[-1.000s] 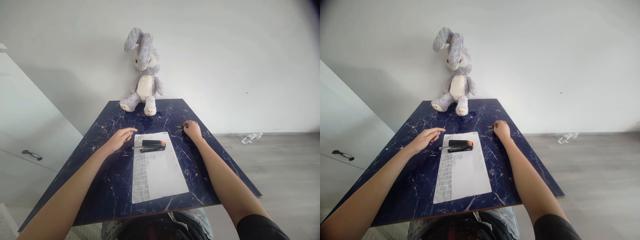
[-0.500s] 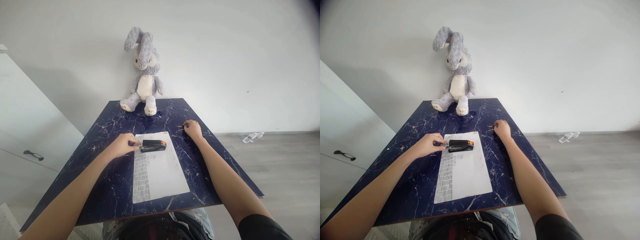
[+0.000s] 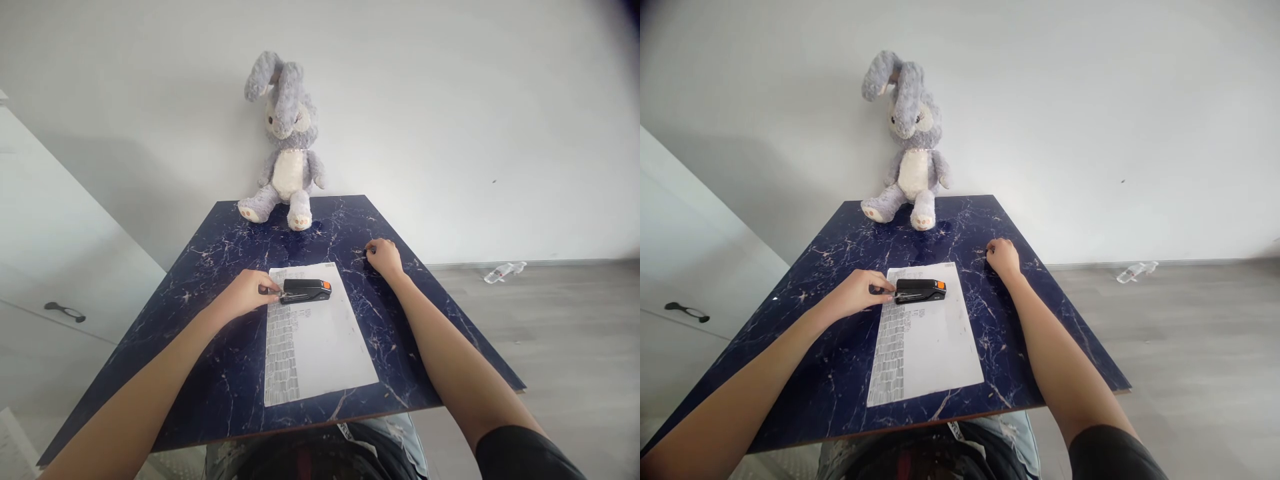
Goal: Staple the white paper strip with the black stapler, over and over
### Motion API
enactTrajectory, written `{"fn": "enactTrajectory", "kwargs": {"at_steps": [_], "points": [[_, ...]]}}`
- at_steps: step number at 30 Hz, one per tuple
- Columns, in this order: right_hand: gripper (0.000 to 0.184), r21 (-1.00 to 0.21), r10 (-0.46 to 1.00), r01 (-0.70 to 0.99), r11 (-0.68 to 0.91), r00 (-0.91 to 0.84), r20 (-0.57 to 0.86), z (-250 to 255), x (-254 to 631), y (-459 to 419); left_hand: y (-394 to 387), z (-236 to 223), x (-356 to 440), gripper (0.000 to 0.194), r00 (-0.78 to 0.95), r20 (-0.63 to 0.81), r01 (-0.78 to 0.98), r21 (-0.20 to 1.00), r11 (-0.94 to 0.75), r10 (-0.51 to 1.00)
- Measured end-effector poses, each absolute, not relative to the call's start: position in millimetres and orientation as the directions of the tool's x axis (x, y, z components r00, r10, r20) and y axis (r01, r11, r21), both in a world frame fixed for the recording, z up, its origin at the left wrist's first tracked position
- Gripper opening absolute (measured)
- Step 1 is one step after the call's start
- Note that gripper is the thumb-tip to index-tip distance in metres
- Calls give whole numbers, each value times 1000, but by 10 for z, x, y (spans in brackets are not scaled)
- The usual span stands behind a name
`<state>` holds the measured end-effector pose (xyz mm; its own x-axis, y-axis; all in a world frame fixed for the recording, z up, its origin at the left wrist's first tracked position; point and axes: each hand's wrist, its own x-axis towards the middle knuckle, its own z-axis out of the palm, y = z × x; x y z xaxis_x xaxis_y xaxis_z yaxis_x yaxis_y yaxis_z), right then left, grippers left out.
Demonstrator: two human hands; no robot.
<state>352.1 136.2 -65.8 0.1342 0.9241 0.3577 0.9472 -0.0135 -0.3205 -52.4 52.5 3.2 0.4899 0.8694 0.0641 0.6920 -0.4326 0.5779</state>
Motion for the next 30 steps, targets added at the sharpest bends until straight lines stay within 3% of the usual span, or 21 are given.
{"fn": "enactTrajectory", "kwargs": {"at_steps": [14,17,20,23,26,30], "points": [[27,-312,928,950,-1,117,353,-657,3525,1362,571,81,-677,25,502,-63,762,503,-407,862],[26,-333,912,943,22,117,393,-618,3509,1345,617,116,-761,34,588,-77,700,547,-459,805],[23,-423,862,892,159,83,500,-486,3390,1250,679,115,-840,33,639,-74,636,610,-472,766],[29,-594,881,674,439,-194,432,-317,3099,1049,734,70,-883,23,640,-61,623,625,-470,766],[34,-716,752,376,588,-581,312,-232,2682,807,759,12,-877,20,643,-30,607,630,-484,766],[35,-686,676,310,658,-645,357,-292,2207,613,751,-78,-785,17,633,26,577,651,-494,774]]}}
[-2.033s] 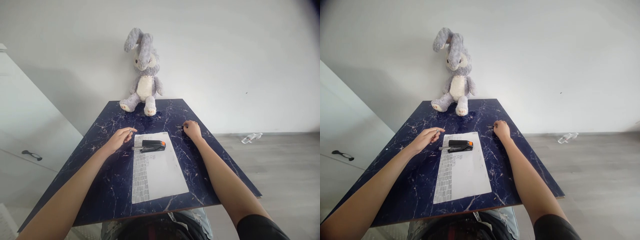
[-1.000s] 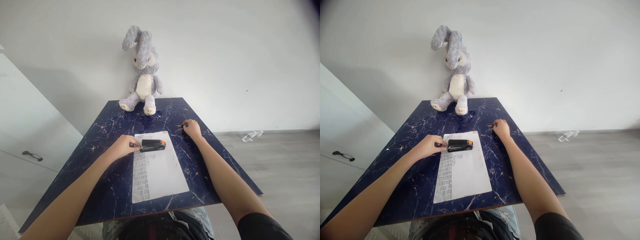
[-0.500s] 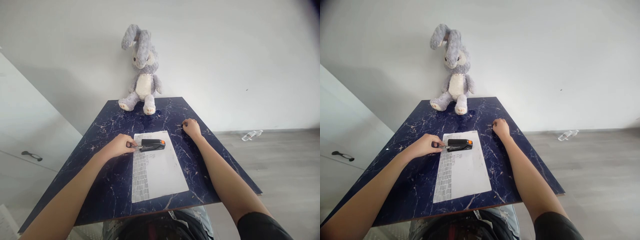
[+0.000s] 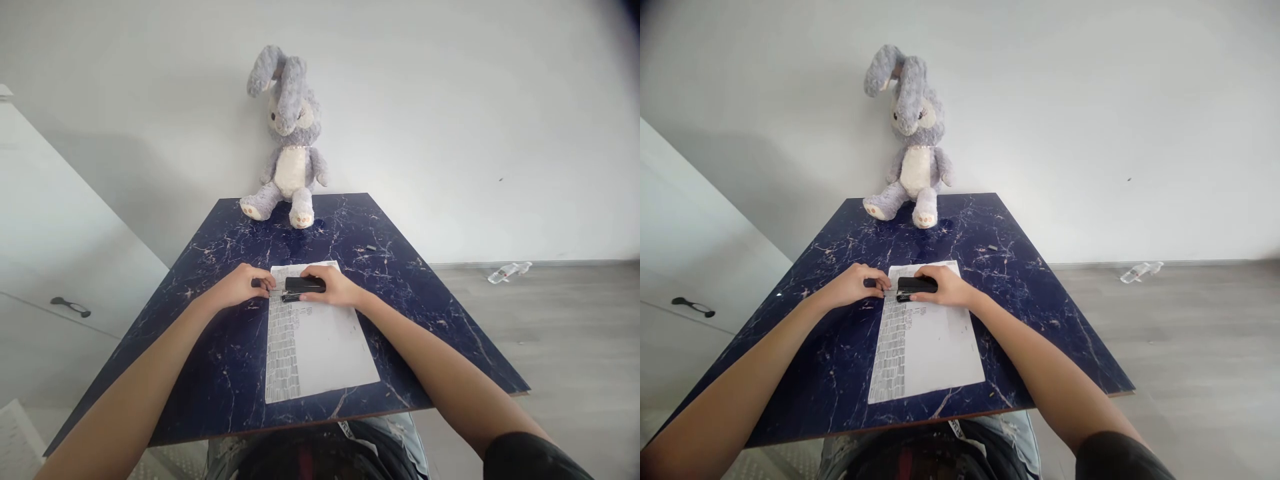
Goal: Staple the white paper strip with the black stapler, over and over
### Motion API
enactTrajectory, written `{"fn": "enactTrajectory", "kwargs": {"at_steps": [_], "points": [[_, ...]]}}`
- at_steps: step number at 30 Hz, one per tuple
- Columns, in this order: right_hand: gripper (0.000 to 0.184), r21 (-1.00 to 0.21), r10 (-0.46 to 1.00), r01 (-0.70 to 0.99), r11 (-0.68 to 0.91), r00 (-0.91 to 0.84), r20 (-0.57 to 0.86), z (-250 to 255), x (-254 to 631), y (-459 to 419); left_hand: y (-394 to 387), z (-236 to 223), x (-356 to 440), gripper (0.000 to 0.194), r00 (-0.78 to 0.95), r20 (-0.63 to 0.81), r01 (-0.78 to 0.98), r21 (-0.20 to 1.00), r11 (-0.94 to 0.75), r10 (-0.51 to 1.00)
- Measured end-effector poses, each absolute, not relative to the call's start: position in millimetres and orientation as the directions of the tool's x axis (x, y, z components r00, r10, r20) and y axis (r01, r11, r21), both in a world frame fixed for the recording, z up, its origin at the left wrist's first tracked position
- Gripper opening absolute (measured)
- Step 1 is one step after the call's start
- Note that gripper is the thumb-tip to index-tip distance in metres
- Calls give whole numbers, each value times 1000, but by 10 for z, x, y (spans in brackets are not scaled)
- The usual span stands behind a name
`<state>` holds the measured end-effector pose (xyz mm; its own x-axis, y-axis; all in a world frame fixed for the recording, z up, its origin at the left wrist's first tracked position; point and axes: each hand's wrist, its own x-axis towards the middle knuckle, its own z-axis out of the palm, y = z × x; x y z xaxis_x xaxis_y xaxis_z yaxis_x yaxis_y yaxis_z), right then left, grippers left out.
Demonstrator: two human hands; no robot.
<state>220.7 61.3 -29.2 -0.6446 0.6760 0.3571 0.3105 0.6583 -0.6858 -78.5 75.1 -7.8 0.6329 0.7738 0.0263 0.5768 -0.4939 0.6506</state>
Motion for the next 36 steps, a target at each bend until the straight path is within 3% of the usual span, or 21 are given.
{"fn": "enactTrajectory", "kwargs": {"at_steps": [4,9,17,28,31,34,36], "points": [[22,-636,679,345,690,-613,404,-388,2059,589,731,-196,-649,18,577,94,568,667,-482,811],[22,-612,680,365,702,-600,422,-428,2076,595,715,-258,-566,21,509,140,590,661,-463,849],[23,-590,682,398,703,-610,402,-422,2054,596,671,-253,-423,31,454,296,624,567,-537,840],[28,-594,678,388,705,-615,402,-431,2056,604,550,-166,-248,35,433,310,739,415,-531,846],[26,-557,680,424,714,-609,407,-438,2039,589,564,-168,-276,35,451,299,702,463,-541,841],[30,-448,689,527,722,-605,399,-433,1988,557,597,-181,-322,32,456,296,634,553,-540,839],[30,-380,689,574,725,-612,389,-402,1969,540,622,-218,-333,25,400,340,649,551,-525,851]]}}
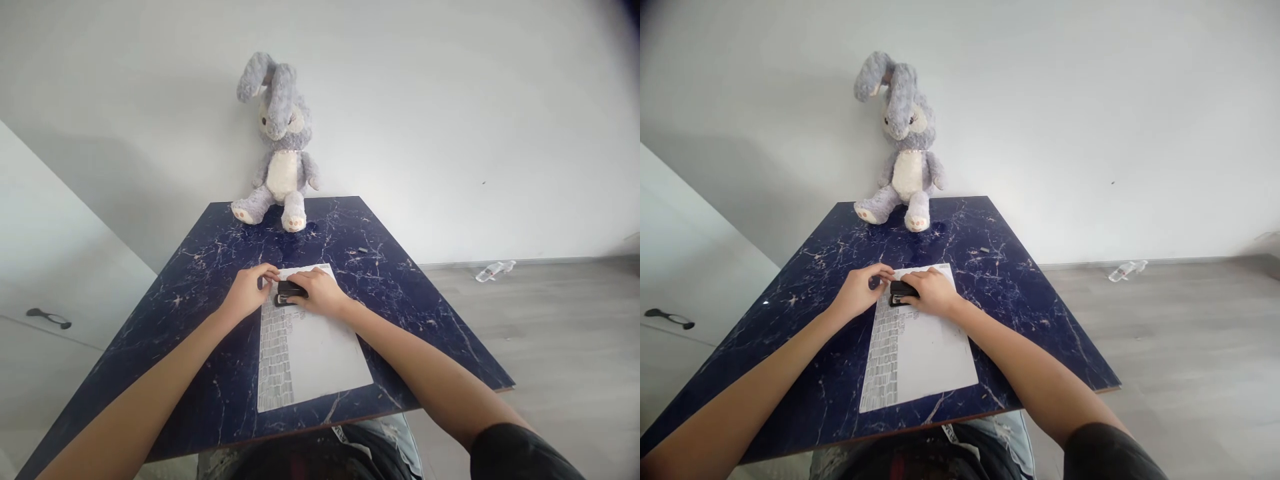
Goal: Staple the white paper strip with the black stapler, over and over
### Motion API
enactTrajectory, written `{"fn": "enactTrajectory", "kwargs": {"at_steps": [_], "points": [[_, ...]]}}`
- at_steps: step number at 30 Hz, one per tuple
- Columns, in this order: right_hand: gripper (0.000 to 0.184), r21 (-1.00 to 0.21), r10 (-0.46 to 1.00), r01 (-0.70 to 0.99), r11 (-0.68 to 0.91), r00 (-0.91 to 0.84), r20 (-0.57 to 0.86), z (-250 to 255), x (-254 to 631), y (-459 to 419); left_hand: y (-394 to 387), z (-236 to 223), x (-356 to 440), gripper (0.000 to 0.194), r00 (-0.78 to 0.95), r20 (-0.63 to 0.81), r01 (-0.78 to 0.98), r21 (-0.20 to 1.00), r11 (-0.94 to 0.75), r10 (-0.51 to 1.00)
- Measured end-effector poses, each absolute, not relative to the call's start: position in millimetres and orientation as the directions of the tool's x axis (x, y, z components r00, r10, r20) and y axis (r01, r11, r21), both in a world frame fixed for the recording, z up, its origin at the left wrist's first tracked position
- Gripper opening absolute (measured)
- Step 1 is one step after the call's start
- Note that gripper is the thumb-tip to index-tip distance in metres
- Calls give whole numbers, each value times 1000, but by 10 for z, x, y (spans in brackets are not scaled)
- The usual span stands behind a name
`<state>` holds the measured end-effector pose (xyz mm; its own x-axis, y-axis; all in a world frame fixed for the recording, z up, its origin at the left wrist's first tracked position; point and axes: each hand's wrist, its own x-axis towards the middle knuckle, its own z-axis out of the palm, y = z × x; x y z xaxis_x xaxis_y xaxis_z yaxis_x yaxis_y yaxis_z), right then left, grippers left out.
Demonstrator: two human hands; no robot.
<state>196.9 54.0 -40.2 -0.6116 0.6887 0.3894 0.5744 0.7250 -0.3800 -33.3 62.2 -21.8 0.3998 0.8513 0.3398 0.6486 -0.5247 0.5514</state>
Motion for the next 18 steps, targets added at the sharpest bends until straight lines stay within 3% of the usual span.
{"fn": "enactTrajectory", "kwargs": {"at_steps": [3,7,11,14,18], "points": [[30,-427,712,570,702,-571,408,-297,2073,568,653,-325,-314,31,357,382,740,441,-508,852],[30,-569,816,601,562,-292,499,-138,2528,732,648,-438,-316,52,552,215,745,306,-592,806],[28,-557,873,741,375,-80,481,-140,2990,924,584,-408,-335,41,619,159,732,241,-638,769],[27,-538,895,765,354,-111,432,-240,3082,992,525,-398,-267,27,572,219,755,237,-612,790],[22,-477,888,776,412,-226,400,-324,2956,976,473,-433,-154,43,607,220,740,193,-644,763]]}}
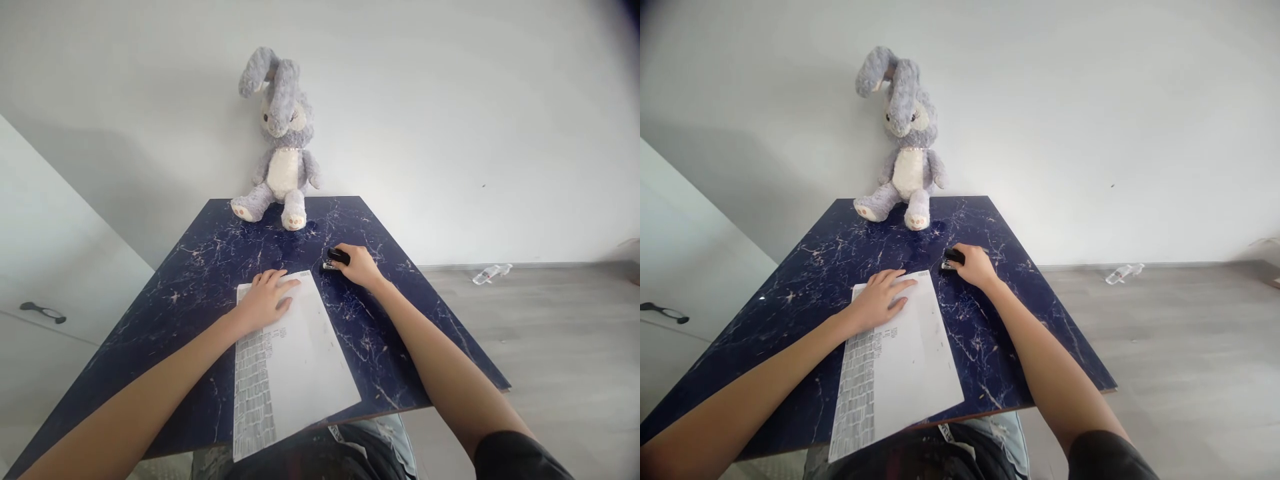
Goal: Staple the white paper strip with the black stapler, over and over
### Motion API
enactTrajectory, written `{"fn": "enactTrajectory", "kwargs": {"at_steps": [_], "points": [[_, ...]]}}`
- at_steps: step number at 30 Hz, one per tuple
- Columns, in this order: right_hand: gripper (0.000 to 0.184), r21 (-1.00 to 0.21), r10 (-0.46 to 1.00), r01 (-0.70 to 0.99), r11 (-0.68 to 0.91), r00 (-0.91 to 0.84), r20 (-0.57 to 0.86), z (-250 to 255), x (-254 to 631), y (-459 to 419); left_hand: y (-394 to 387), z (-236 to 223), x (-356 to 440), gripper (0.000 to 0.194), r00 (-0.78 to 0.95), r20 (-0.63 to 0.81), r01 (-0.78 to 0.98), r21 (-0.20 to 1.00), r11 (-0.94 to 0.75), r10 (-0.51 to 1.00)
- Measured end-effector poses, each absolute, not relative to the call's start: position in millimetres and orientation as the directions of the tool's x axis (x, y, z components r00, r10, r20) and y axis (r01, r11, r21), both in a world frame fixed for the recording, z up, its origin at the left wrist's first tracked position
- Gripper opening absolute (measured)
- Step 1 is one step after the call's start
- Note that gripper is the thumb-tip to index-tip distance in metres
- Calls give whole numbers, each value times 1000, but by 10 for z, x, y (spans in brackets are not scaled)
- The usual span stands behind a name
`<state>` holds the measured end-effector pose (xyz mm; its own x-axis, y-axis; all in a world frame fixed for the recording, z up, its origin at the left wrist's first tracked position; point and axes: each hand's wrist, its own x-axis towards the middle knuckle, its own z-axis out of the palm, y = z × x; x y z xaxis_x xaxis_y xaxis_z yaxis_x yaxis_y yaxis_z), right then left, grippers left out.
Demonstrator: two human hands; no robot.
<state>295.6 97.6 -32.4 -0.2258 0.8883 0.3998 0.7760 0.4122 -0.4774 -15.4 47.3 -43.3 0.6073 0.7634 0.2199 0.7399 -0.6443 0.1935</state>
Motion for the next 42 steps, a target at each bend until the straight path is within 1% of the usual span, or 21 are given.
{"fn": "enactTrajectory", "kwargs": {"at_steps": [5,10,16,22,26,29,32,36,38,42], "points": [[23,-421,879,790,445,-294,376,-330,2845,937,424,-399,-163,55,678,236,657,229,-718,696],[25,-463,852,721,516,-378,362,-322,2821,918,384,-401,-161,55,698,295,610,231,-758,652],[22,-516,820,636,573,-447,358,-238,2683,815,392,-440,-150,57,723,253,600,232,-765,643],[19,-459,796,650,606,-498,345,-193,2616,769,369,-425,-128,58,744,203,610,183,-771,637],[16,-471,789,634,614,-507,345,-190,2609,774,356,-434,-102,63,746,203,611,168,-773,634],[26,-475,811,657,585,-477,339,-197,2567,772,354,-447,-73,62,750,192,618,140,-774,633],[36,-451,843,714,535,-423,331,-220,2504,765,355,-466,-24,60,755,175,624,102,-775,632],[54,-405,891,803,437,-327,314,-254,2422,751,351,-488,63,61,747,181,633,101,-767,640],[57,-368,903,838,403,-299,309,-261,2389,742,346,-489,101,60,739,180,642,104,-760,649],[53,-322,917,872,368,-282,283,-249,2345,724,342,-483,144,58,749,154,640,84,-763,645]]}}
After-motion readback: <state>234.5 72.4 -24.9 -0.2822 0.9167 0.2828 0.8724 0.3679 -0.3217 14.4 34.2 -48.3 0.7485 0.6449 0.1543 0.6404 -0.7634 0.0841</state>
